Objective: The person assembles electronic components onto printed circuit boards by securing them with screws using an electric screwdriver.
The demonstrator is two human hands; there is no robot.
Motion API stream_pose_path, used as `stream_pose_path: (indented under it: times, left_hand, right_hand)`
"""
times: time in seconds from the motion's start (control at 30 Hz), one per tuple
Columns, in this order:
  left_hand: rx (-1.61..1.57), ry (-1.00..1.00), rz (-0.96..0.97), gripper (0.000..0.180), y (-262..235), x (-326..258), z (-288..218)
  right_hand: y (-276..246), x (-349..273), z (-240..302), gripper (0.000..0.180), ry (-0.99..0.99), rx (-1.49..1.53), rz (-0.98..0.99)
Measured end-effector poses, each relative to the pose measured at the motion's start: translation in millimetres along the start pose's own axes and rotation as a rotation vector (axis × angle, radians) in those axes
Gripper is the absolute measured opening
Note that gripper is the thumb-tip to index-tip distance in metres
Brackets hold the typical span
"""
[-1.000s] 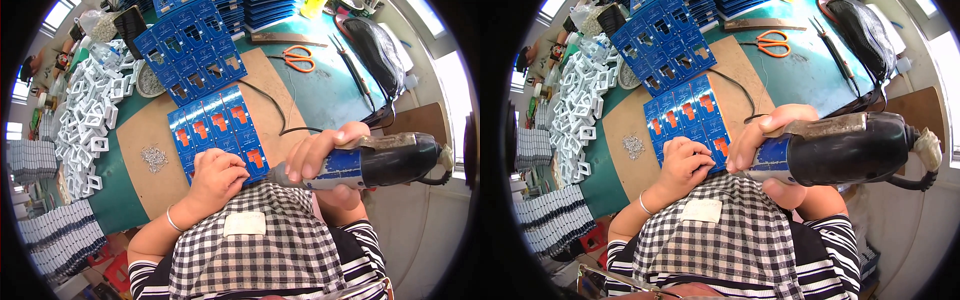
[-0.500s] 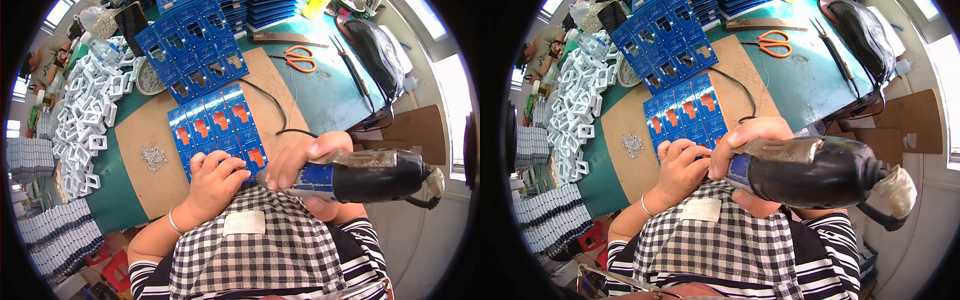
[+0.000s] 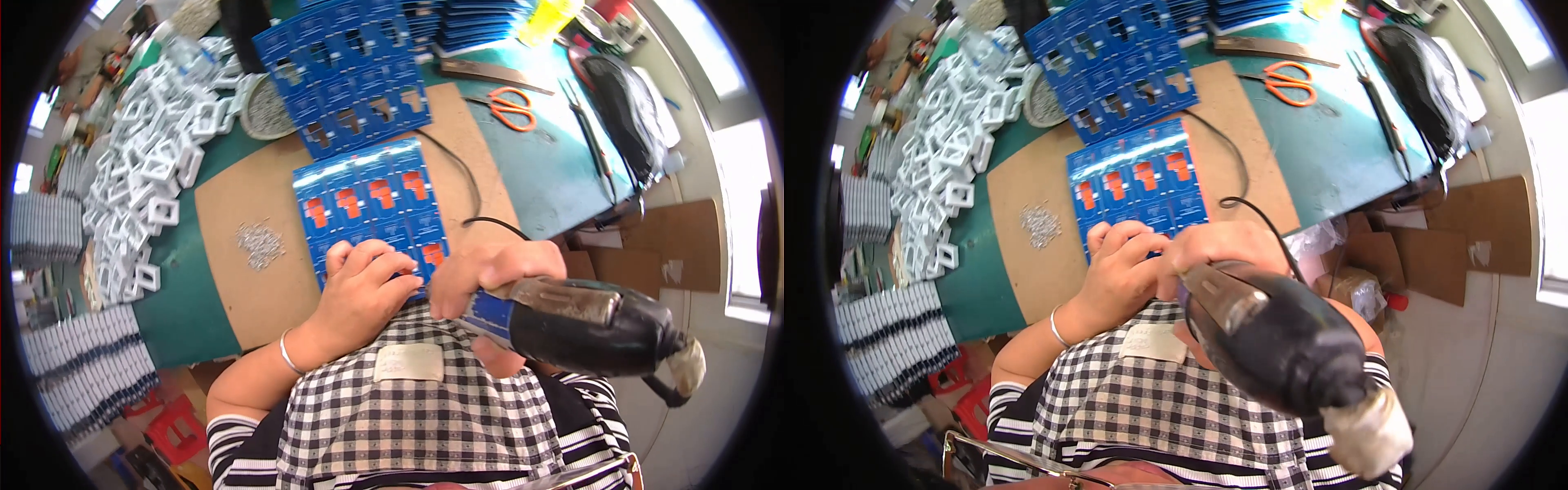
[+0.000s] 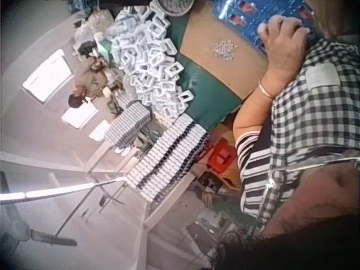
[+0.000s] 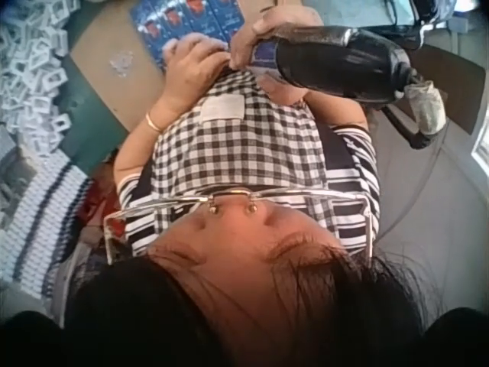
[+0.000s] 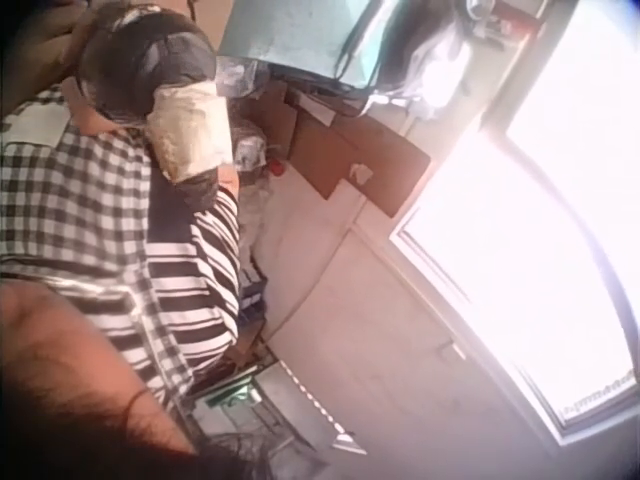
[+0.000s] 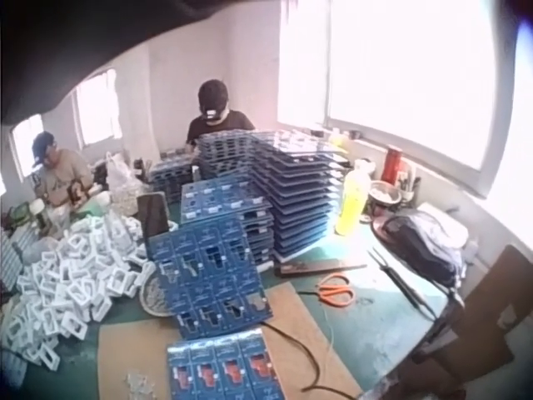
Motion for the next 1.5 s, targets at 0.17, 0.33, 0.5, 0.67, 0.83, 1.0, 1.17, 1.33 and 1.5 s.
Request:
stream_pose_path:
  times: [0.17,0.33,0.5,0.67,0.83,1.0,1.17,1.33,1.5]
  left_hand:
    - [-0.008,-0.056,-0.097,0.018,-23.4,-14.3,27.5]
    - [0.278,-0.304,-0.215,0.009,-64.0,-50.2,93.9]
    - [0.387,-0.353,-0.151,0.004,-72.3,-58.0,122.7]
    - [0.469,-0.291,0.007,0.007,-57.7,-41.3,127.6]
    - [0.629,-0.266,0.034,0.008,-63.1,-32.9,122.0]
    - [0.32,-0.239,0.008,0.008,-60.7,-17.3,92.9]
    - [-0.314,-0.025,0.128,0.013,-18.4,17.3,11.7]
    - [-0.211,0.037,0.125,0.018,6.5,27.0,-6.6]
    - [-0.141,0.037,0.148,0.02,13.1,29.4,-7.5]
  right_hand:
    - [7.2,17.2,-1.0,0.057,-0.093,-0.014,0.069]
    - [12.4,7.7,-15.8,0.059,-0.19,0.113,-0.091]
    - [-4.9,4.8,-33.7,0.058,-0.106,0.293,-0.222]
    - [-30.1,-7.7,-36.2,0.057,0.015,0.335,-0.456]
    - [-36.9,-20.7,-23.2,0.059,-0.112,0.403,-0.472]
    - [-51.2,-27.9,4.8,0.059,-0.211,0.286,-0.509]
    - [-55.5,-42.3,7.0,0.059,-0.228,0.305,-0.562]
    - [-50.8,-48.1,6.1,0.058,-0.246,0.364,-0.543]
    - [-50.5,-48.4,4.6,0.058,-0.247,0.36,-0.535]
Point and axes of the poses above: each hand's wrist, its own x-axis towards the middle knuckle, its own y-axis out of the palm, z = x × y, the point moved 5 cm from there along x, towards the middle knuckle, and after that the axes turned 13 degrees about z, right-handed, at the moved point
